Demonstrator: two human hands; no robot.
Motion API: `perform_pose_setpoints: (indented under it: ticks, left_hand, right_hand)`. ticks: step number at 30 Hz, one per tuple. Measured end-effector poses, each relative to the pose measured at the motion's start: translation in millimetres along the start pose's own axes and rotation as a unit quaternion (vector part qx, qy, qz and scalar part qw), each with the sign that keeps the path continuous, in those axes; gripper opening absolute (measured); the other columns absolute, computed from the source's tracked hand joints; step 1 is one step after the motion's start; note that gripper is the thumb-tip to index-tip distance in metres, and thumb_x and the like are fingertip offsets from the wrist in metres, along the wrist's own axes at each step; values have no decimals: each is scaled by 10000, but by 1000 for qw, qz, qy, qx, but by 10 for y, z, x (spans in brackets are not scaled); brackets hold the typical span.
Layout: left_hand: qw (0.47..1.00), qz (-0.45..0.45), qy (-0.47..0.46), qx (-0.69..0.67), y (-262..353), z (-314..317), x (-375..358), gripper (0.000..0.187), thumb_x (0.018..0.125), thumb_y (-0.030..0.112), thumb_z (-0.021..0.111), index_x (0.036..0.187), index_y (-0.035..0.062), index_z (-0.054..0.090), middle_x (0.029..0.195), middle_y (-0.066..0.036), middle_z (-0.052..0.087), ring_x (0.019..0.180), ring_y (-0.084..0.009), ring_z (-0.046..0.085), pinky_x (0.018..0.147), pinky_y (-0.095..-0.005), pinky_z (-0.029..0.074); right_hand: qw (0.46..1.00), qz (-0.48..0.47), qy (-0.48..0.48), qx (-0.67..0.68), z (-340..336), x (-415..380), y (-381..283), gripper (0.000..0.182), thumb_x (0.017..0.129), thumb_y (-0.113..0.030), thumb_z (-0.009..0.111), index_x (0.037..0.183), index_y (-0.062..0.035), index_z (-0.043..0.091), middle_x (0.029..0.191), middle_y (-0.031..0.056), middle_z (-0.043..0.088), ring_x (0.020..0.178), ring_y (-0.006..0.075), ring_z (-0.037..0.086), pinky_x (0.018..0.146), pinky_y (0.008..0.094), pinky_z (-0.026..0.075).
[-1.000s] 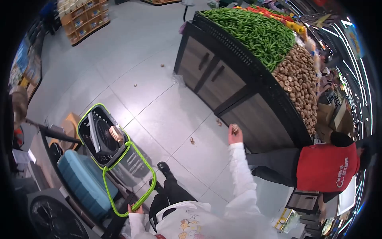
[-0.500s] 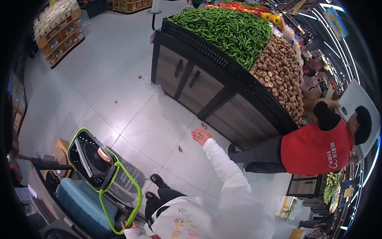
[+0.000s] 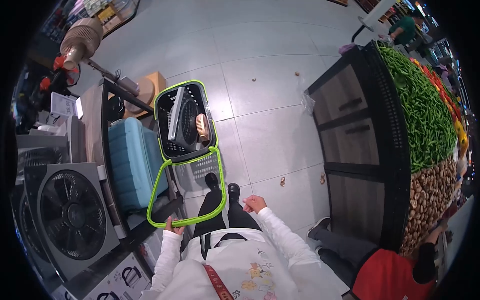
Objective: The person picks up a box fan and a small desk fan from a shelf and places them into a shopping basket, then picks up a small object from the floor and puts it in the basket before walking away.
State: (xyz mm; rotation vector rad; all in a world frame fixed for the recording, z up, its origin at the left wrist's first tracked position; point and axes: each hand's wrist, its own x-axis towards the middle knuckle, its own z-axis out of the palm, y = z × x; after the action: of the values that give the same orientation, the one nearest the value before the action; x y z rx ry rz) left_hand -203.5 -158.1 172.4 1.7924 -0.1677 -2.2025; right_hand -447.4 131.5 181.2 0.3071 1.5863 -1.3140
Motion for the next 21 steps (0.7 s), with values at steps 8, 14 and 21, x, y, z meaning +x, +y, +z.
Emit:
perform_pose_setpoints:
  ticks: [8, 14, 21]
  left_hand:
    - [994, 69, 22, 86, 224, 215, -91, 222, 749, 175, 593, 868, 76, 433, 757, -88, 511, 774, -339, 553, 661, -535, 480]
    - [993, 54, 56, 93, 473, 731, -205, 199, 752, 131, 563, 862, 49, 420, 755, -140, 503, 717, -344, 556, 632, -532, 492]
    - [989, 43, 69, 125, 743, 898, -95, 244, 762, 157, 550, 918, 54, 393, 778, -149, 496, 726, -345, 555, 615, -518, 497]
  right_hand:
    - [997, -19, -8, -69, 845, 680, -88, 349, 833, -354, 467, 657, -53, 487, 493, 51, 512, 372, 119, 466, 371, 229, 382]
    - [995, 30, 60, 73, 695, 1006, -478, 194, 807, -182, 526, 890, -7, 514, 653, 101, 567, 380, 130, 466, 371, 260, 430]
    - [973, 74, 217, 20, 426, 1089, -448, 238, 764, -230, 584, 719, 2, 556, 528, 85, 540, 321, 113, 413, 312, 252, 363]
